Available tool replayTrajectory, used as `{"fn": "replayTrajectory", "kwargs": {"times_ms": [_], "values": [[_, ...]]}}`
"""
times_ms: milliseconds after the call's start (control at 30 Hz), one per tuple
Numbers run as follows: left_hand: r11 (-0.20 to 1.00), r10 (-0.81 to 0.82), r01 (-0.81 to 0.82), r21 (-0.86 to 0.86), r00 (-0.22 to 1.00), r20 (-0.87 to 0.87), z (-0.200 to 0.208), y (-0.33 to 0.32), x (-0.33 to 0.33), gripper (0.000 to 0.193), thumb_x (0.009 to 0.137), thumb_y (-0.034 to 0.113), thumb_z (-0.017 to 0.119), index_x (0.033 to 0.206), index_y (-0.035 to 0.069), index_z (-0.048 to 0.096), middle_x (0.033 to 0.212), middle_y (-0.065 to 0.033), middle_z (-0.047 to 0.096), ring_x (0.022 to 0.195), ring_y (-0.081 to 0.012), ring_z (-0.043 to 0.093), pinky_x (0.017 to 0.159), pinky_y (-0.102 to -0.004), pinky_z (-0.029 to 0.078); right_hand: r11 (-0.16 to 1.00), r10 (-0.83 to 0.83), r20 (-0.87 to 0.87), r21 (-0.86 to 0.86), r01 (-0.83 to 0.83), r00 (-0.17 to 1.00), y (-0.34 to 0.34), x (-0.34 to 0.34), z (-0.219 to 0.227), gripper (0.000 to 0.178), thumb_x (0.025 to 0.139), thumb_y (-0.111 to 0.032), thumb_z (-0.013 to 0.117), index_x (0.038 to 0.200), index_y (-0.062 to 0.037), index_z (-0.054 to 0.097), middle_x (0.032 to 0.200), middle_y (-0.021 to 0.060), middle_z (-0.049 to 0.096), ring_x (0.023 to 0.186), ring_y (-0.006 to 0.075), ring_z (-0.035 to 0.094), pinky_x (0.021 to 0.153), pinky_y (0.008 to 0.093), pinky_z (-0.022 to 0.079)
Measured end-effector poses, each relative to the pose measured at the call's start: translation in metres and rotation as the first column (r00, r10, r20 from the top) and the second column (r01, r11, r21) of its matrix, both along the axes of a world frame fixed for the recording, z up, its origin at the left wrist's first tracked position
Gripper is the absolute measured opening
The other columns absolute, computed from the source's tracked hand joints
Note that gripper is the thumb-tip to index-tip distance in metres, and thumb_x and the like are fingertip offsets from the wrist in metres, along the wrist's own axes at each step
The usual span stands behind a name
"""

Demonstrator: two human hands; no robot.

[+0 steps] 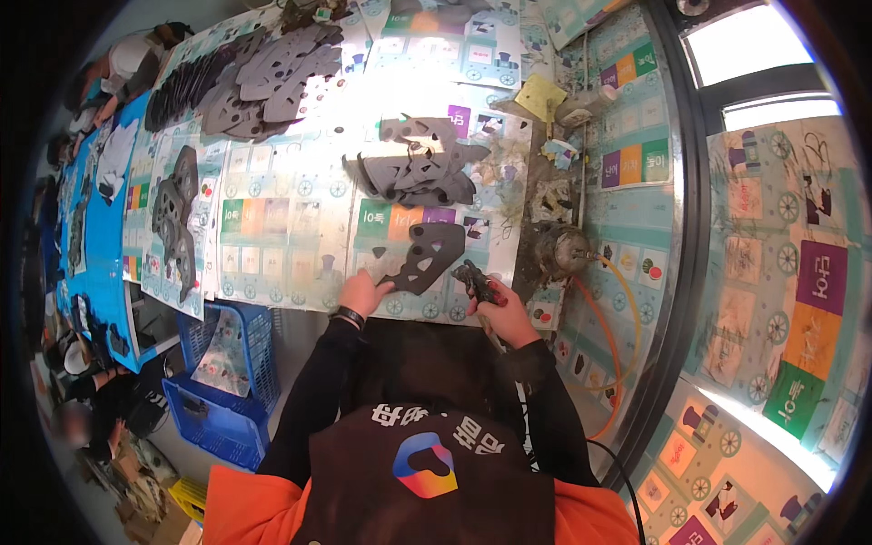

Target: The person is using a handheld hot air blower and an adhesive applicator tool to bond components of a shoe upper.

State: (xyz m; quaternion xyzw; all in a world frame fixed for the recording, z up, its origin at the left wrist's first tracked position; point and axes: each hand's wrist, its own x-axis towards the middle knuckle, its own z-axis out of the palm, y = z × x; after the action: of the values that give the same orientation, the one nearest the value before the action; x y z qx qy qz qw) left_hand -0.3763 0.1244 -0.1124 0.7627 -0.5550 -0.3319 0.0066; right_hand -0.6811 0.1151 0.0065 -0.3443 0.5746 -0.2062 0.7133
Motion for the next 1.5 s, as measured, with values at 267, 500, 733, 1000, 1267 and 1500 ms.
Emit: {"fn": "replayTrajectory", "kwargs": {"times_ms": [267,500,733,1000,1267,1500], "values": [[0.863,0.493,-0.410,0.296,0.550,-0.674,-0.026,0.026,-0.011,0.032,0.095,0.028,0.069,0.088,0.000,0.058,0.070,-0.0112,0.069,0.052,-0.0141,0.066,0.047,-0.0277,0.047,0.978,0.191,-0.134,0.115,-0.176,0.972,0.011,0.026,-0.036,0.033,0.084,-0.004,0.058,0.117,-0.0028,0.059,0.085,0.0020,0.066,0.068,0.0082,0.058,0.045,0.0242,0.040],[0.966,0.137,-0.194,-0.170,0.944,-0.299,-0.047,0.029,-0.015,0.034,0.090,0.032,0.073,0.077,0.003,0.060,0.067,-0.0127,0.067,0.056,-0.0251,0.066,0.055,-0.0386,0.049,0.955,0.284,-0.147,0.129,-0.267,0.947,0.003,0.038,-0.041,0.032,0.083,-0.002,0.060,0.114,-0.0028,0.059,0.081,0.0036,0.065,0.062,0.0096,0.056,0.045,0.0243,0.039],[0.963,0.160,-0.205,-0.175,0.958,-0.237,-0.040,0.027,-0.017,0.036,0.087,0.036,0.074,0.076,0.004,0.064,0.066,-0.0141,0.065,0.066,-0.0355,0.065,0.060,-0.0440,0.049,0.984,0.169,-0.052,0.057,-0.166,0.984,0.004,0.044,-0.056,0.033,0.081,-0.001,0.059,0.114,0.0038,0.057,0.072,0.0034,0.056,0.059,0.0111,0.051,0.053,0.0266,0.039],[0.974,0.161,-0.192,-0.117,0.958,-0.237,-0.034,0.023,-0.017,0.036,0.087,0.037,0.074,0.075,0.005,0.065,0.064,-0.0120,0.066,0.063,-0.0327,0.065,0.059,-0.0424,0.050,0.975,0.217,-0.038,0.060,-0.215,0.975,0.001,0.044,-0.071,0.053,0.081,0.001,0.060,0.133,0.0083,0.052,0.081,0.0055,0.060,0.064,0.0120,0.054,0.057,0.0274,0.044],[0.973,0.210,-0.228,-0.029,0.934,-0.287,-0.030,0.020,-0.016,0.035,0.085,0.037,0.075,0.076,0.005,0.065,0.073,-0.0179,0.066,0.072,-0.0399,0.064,0.063,-0.0483,0.049,0.974,0.155,-0.010,0.172,-0.151,0.988,-0.007,0.047,-0.055,0.038,0.082,0.002,0.058,0.119,0.0054,0.056,0.076,0.0047,0.056,0.061,0.0115,0.051,0.053,0.0267,0.040],[0.975,0.182,-0.209,-0.077,0.947,-0.267,-0.033,0.021,-0.016,0.036,0.084,0.037,0.075,0.075,0.005,0.064,0.072,-0.0175,0.065,0.071,-0.0397,0.064,0.062,-0.0479,0.049,0.973,0.111,-0.022,0.204,-0.104,0.994,-0.017,0.045,-0.029,0.024,0.082,0.002,0.056,0.106,0.0017,0.056,0.072,0.0046,0.053,0.058,0.0122,0.048,0.051,0.0264,0.037]]}}
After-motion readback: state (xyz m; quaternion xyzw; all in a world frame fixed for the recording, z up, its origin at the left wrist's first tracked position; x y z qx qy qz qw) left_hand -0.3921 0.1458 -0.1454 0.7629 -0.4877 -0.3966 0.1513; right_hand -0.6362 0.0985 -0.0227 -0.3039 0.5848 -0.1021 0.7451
